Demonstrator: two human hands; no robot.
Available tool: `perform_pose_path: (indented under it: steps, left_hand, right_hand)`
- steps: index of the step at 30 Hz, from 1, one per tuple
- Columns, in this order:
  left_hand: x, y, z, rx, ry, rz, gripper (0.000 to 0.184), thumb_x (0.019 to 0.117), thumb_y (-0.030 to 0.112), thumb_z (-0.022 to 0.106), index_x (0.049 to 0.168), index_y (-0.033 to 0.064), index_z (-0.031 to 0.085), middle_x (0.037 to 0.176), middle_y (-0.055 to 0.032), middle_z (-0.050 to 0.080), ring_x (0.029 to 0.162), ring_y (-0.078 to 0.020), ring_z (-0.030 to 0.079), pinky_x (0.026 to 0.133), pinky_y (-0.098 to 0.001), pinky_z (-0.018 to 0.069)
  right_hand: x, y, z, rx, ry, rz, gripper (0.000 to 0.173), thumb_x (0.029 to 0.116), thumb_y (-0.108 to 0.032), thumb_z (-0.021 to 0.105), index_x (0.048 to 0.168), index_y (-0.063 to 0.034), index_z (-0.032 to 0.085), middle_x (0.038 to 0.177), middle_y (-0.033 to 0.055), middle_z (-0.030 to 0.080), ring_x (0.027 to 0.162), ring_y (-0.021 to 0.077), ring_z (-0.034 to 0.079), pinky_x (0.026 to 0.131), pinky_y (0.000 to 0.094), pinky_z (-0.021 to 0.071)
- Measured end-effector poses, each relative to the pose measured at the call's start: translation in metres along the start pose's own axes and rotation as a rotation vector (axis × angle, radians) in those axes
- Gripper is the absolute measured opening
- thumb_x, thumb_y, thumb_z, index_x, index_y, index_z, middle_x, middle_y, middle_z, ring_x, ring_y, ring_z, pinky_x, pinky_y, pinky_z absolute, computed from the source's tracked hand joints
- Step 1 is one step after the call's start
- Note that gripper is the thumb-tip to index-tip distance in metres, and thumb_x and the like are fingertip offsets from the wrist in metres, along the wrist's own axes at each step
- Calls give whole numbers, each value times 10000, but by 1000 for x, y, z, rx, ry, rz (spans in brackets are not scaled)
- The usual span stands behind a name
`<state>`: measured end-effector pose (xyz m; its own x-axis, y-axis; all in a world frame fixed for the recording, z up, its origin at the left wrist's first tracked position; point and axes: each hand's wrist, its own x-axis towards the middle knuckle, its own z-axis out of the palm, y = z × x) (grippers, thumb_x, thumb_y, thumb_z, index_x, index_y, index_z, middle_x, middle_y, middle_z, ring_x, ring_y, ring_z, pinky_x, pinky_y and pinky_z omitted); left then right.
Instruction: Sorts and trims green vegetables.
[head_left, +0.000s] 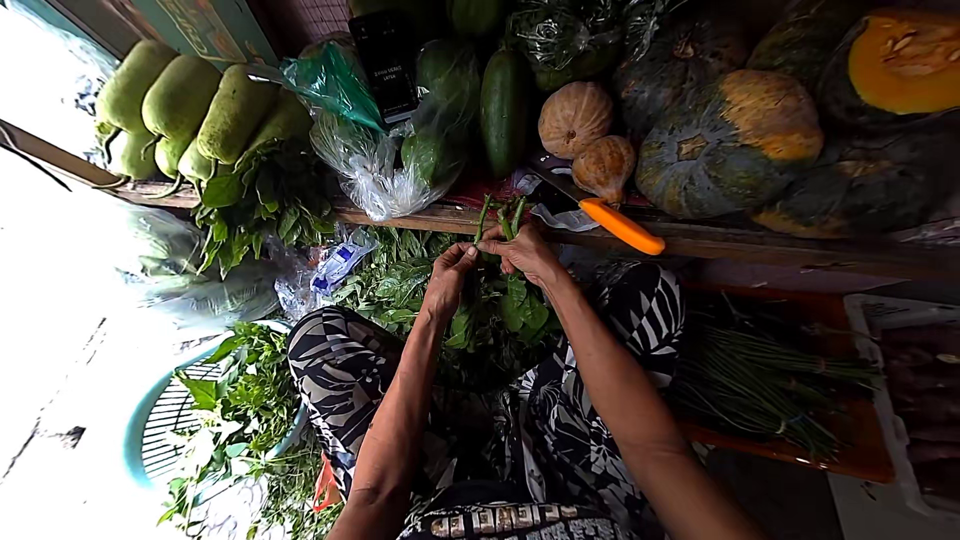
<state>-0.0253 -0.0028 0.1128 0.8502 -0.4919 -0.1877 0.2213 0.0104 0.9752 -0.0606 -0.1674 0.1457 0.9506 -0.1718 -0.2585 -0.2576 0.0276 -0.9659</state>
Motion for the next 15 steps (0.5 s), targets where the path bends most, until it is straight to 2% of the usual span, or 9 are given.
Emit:
perform_pose_path:
  steps: [3,7,8,10,12,13,14,15]
  left_hand:
    - [0,1,2,-34,-14,-24,217,1094,181,467,1061,62,645,888,-36,681,780,-116,666,771,-297,580]
    - [-2,1,-1,49,-7,39,240,1093,194,454,973,107,642,816,13,659,676,-52,609,649,-209,525]
    - [-3,2,-2,77,-9,60,241,1091,182,452,965,106,643,807,15,657,657,-45,592,622,-200,504]
    - [-9,6,-5,85,-12,62,249,1084,131,439,950,90,645,839,3,667,682,-56,602,645,-215,517]
    - [-14,9,-1,73,79,48,247,1093,135,443,971,63,645,799,-8,663,655,-72,605,630,-224,520]
    - [-14,7,3,59,149,47,233,1095,157,455,996,57,641,773,-7,653,638,-73,600,621,-228,518]
    - [-13,3,7,44,207,58,220,1095,178,469,1041,52,641,780,-5,641,640,-71,595,623,-231,519]
    - [-12,-1,10,34,238,78,208,1092,187,481,1080,52,639,808,-4,629,658,-69,592,638,-237,526]
  right_hand:
    - [3,4,0,-16,24,-5,112,938,-71,735,980,6,667,744,17,621,428,23,428,428,179,420]
    - [4,3,-6,-223,52,-42,140,980,-130,697,1061,-17,686,716,23,593,461,44,448,478,213,439]
    - [3,1,-7,-297,85,-28,170,1005,-169,671,1102,-31,692,756,50,607,499,74,475,513,247,460]
    - [5,-1,-12,-359,180,23,247,1044,-207,613,1207,-38,690,902,149,662,615,179,565,625,370,517]
    - [9,5,-17,-299,200,4,288,1039,-193,617,1289,-59,663,997,126,676,576,130,540,552,313,493]
    - [8,6,-16,-225,140,-10,421,1009,-161,657,1409,-52,584,1074,126,669,561,104,515,509,279,464]
    - [5,4,-14,-157,63,-2,624,966,-128,715,1521,-42,444,1164,131,630,558,87,503,489,250,457]
    - [3,2,-12,-79,7,13,797,917,-76,762,1579,-42,321,1210,126,591,564,74,493,482,226,447]
